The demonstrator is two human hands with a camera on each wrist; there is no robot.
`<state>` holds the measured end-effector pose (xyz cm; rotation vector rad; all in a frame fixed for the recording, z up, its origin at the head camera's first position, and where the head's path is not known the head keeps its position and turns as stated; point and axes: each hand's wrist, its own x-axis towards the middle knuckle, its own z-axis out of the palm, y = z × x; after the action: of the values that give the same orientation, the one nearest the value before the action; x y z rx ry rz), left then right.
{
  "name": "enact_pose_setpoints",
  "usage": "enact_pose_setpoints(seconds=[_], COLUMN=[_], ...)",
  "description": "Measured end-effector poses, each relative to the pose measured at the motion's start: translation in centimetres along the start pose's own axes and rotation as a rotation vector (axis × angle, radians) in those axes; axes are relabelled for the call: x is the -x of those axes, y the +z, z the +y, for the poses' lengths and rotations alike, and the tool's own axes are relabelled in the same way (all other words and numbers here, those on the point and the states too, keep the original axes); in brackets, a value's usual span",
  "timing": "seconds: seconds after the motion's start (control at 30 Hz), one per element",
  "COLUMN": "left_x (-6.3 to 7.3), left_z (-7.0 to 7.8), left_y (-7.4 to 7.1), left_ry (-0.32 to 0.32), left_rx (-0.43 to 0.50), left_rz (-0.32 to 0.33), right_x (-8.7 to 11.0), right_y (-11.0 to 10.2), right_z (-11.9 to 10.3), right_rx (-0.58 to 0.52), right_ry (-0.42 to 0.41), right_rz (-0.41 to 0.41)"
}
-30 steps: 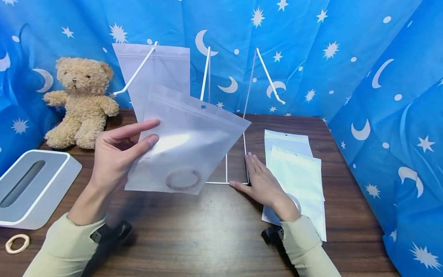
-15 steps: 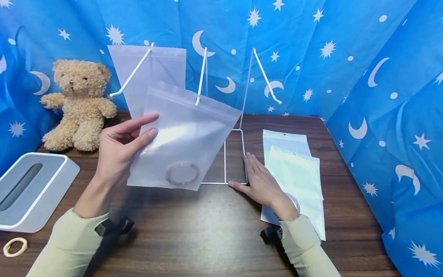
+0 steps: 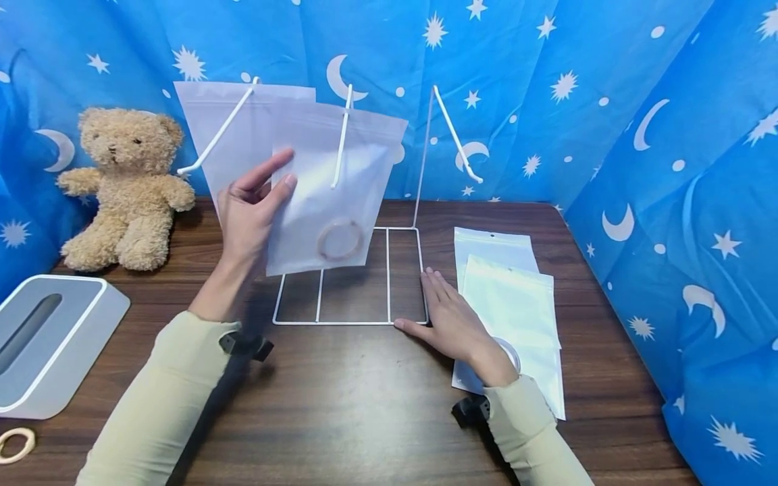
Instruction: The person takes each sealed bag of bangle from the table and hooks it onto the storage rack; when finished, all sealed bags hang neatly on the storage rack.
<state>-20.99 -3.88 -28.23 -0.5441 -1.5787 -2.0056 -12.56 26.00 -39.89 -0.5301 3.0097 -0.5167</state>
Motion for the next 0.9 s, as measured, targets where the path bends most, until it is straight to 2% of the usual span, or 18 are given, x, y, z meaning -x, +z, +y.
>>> enact_pose_setpoints(seconds=[0.1,0.2,0.33,0.43,0.5,0.63,0.73,0.83,0.9], left_x=[-0.7,-1.2,-1.4,-1.3,-1.2,-1.0,-0.6,0.1,0.8], left_z=[0.1,0.1,0.1,0.1,0.2,0.2,-0.2,-1.2,-2.2], left_y=[0.6,0.7,0.5,0.3,0.2,0.1,-0.2,-1.1,-2.1], left_ry=[0.029,0.032,0.1,0.175,0.185,0.162,0.158,0.159,0.143], left_rx=[-0.059,-0.089,-0.207,-0.32,-0.355,-0.357,-0.375,-0.429,-0.494], left_rz=[0.029,0.042,0.007,-0.042,-0.069,-0.147,-0.238,-0.309,-0.328], right_x=[-0.1,-0.2,-0.4,-0.5,-0.5,-0.5,-0.4,-0.3,-0.2], right_y=[0.1,0.2,0.2,0.1,0.1,0.0,-0.1,0.0,0.0], right_z=[-0.2,-0.4,-0.6,-0.5,-0.5,-0.3,-0.2,0.0,0.0], right_rx=[-0.003,0.001,0.006,0.009,0.012,0.014,0.012,0.012,0.011], right_ry=[0.003,0.007,0.003,0.001,-0.001,0.002,0.009,0.011,0.011], right_rz=[-0.013,-0.021,-0.022,-0.022,-0.02,-0.016,-0.018,-0.015,-0.011])
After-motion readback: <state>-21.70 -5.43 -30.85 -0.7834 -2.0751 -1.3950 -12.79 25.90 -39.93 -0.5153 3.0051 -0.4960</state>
